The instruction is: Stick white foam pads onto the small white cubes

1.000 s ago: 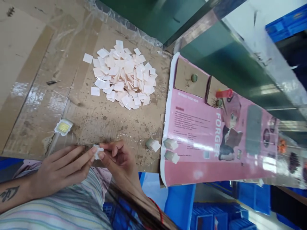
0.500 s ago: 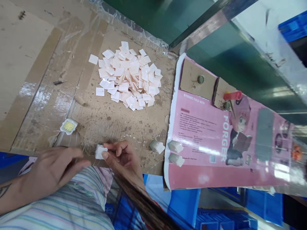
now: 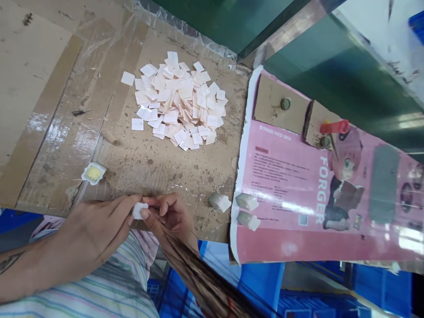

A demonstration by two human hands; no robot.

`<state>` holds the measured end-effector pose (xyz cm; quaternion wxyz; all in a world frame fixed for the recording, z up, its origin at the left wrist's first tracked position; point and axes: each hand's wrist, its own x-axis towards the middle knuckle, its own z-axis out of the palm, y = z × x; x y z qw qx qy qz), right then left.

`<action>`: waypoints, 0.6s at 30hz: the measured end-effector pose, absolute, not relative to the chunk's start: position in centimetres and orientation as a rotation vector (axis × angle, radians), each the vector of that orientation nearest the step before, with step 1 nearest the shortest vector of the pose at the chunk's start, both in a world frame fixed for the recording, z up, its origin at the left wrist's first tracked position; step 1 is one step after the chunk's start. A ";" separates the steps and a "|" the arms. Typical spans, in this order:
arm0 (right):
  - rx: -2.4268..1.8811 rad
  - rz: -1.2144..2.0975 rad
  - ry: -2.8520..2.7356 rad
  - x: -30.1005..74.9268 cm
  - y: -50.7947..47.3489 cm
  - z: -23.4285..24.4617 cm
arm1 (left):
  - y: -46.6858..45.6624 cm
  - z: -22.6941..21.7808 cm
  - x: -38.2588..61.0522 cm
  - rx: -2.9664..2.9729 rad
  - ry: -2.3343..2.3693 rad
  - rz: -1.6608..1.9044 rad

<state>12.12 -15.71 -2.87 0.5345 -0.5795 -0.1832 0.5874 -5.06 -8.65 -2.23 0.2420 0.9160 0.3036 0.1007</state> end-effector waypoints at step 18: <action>-1.463 1.293 -0.395 10.9 -16.0 -3.3 | -8.7 -3.6 -7.6 2.427 0.783 0.684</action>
